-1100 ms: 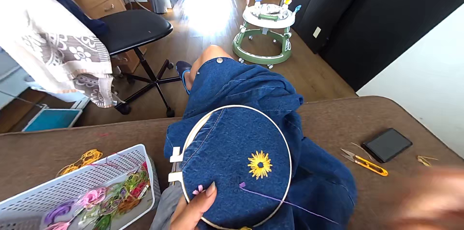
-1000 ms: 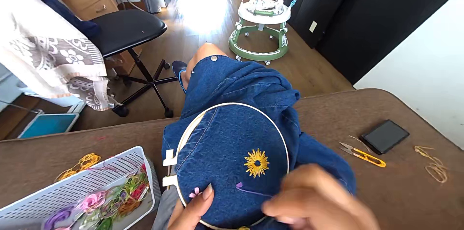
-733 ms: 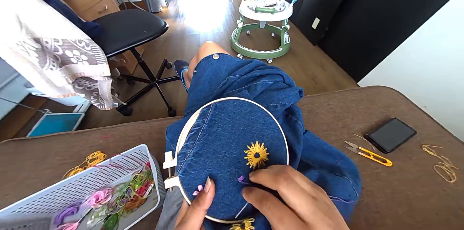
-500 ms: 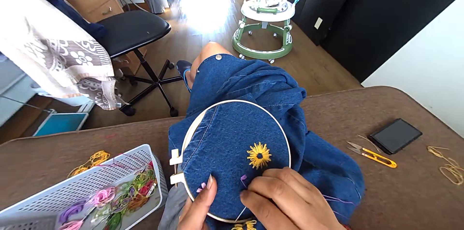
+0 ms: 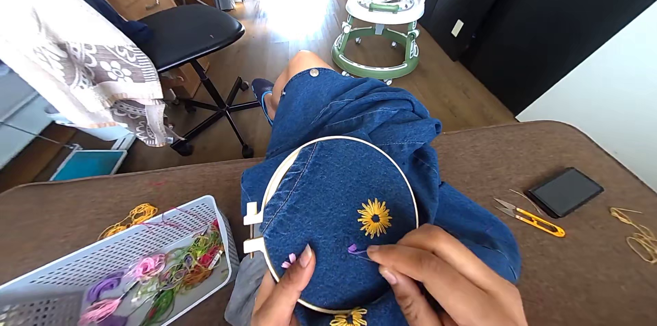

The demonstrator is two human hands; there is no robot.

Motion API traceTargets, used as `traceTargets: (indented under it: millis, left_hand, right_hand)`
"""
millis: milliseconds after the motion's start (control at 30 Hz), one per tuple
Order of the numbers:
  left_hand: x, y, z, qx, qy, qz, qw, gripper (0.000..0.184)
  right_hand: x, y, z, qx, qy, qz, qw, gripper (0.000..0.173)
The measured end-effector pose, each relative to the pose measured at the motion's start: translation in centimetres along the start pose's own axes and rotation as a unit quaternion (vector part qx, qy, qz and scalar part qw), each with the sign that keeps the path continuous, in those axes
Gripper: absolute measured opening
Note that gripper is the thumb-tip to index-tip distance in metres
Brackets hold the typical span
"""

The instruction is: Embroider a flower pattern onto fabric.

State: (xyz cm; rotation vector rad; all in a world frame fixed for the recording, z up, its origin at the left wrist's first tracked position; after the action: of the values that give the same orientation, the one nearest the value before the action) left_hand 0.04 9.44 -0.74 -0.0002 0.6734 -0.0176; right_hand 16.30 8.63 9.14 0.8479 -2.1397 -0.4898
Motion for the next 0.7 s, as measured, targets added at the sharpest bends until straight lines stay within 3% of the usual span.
traceTargets:
  millis: [700]
  left_hand:
    - [-0.32, 0.07, 0.05, 0.003, 0.008, 0.014, 1.0, 0.018]
  right_hand:
    - [-0.8, -0.06, 0.67, 0.008, -0.018, 0.016, 1.0, 0.014]
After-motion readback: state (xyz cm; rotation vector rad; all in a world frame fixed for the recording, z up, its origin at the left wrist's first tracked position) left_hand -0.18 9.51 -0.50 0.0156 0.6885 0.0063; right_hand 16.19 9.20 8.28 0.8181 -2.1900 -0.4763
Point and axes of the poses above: each hand's wrist, its own y-axis towards the middle knuckle, its own z-axis out of the palm, x = y × z, the point moved 10 cm from there along y, towards the middle knuckle, and after that the axes turned 6 degrees about x, right-handed, at the moved point
